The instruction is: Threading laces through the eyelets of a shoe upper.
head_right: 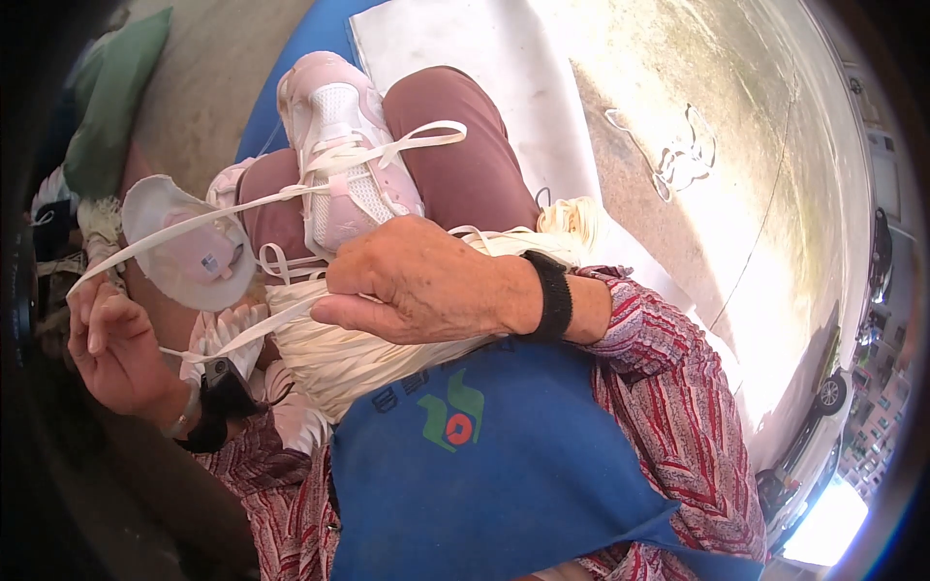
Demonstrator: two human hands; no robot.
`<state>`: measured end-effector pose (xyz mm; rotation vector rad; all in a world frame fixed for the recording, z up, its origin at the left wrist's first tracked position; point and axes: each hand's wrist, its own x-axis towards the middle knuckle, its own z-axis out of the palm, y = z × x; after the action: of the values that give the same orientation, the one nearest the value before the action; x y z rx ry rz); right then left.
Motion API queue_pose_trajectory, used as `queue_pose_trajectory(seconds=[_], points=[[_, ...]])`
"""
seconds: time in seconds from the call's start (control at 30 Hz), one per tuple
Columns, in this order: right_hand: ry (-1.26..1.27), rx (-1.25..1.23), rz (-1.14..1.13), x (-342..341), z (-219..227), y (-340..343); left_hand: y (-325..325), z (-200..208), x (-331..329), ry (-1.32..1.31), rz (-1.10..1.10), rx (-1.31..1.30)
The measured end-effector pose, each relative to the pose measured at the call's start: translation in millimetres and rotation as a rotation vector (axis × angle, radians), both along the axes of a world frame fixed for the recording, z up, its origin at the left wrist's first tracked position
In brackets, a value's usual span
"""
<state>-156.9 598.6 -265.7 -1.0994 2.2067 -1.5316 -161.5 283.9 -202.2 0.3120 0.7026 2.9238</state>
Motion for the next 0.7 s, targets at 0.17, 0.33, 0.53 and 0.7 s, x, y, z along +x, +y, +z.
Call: queue_pose_trajectory(seconds=[0.17,0.33,0.53,0.7], points=[[-0.499,-0.222,-0.219,-2.2,26.0,67.7,-169.9,23.4,43.7,-0.024,0.539,-0.14],[-0.81,-0.569,-0.609,-14.4,-17.6,192.8,-222.5,14.4,72.6,0.007,0.529,-0.024],[-0.458,0.435,-0.51,-40.0,-43.7,121.8,-116.8,11.4,47.6,-0.306,1.024,-0.503],[0.056,0.388,-0.803,-55.8,-39.1,103.6,-134.2,1.4,53.5,0.01,0.201,-0.031]])
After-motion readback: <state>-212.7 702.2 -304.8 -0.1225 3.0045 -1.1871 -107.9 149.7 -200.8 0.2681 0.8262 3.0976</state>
